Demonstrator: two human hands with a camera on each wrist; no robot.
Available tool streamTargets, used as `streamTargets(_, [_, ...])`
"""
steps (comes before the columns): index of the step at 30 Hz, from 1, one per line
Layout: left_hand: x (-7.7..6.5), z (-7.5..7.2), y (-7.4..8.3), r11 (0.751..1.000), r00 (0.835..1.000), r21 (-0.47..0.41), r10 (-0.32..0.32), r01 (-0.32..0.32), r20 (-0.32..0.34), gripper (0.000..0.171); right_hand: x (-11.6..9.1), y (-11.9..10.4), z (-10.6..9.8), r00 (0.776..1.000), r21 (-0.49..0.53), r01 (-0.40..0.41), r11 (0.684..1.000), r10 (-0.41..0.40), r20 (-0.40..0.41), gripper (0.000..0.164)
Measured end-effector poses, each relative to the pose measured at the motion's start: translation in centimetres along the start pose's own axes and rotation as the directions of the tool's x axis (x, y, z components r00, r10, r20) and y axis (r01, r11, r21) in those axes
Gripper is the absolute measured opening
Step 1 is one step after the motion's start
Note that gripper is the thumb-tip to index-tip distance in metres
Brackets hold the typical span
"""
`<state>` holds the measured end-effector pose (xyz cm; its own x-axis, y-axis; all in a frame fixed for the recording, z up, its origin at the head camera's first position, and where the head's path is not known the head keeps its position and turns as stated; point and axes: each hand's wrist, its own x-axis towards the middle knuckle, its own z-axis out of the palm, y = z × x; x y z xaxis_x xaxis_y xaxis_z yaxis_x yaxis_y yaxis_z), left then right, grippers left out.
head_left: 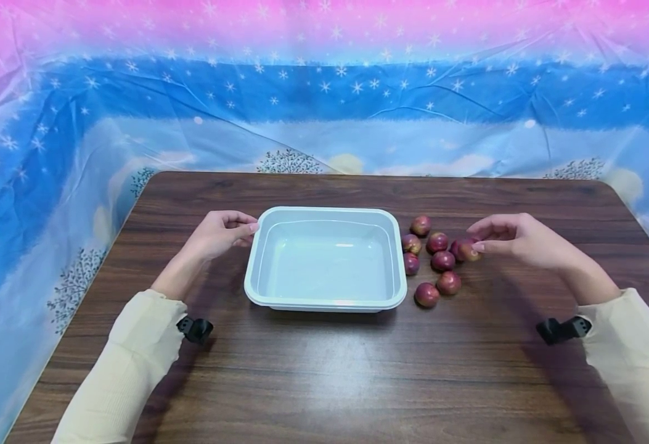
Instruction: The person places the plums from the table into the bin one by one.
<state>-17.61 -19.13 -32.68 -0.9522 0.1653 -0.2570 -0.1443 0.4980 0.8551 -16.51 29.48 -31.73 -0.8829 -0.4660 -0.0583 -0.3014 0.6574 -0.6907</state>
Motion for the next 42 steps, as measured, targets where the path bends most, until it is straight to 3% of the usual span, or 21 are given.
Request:
streamTargets(10, [0.1, 0.0, -0.1, 1.0, 1.0, -0.002, 0.001, -0.001, 0.001, 0.034, 2.1, -3.1, -1.0, 0.999, -0.026, -0.042, 0.999, 0.042, -0.036, 0.028])
streamTargets(16, [0.1, 0.0, 0.0, 1.0, 1.0, -0.008, -0.001, 0.001, 0.002, 0.034, 3.3, -4.5, -1.1, 0.999, -0.007, -0.047, 0.999, 0.046, -0.014, 0.029])
streamTargets(24, [0.1, -0.1, 0.1, 1.0, 1.0, -0.022, -0.004, 0.004, 0.005, 0.034, 5.1, -6.2, -0.9, 0.999, 0.015, 0.032, 0.999, -0.032, 0.01, 0.026])
streamTargets(42, [0.0, -0.1, 0.2, 1.0, 1.0, -0.003, -0.014, 0.014, 0.013, 0.037, 8.0, -9.4, 1.3, 0.996, 0.031, 0.059, 0.998, -0.06, 0.064, 0.026])
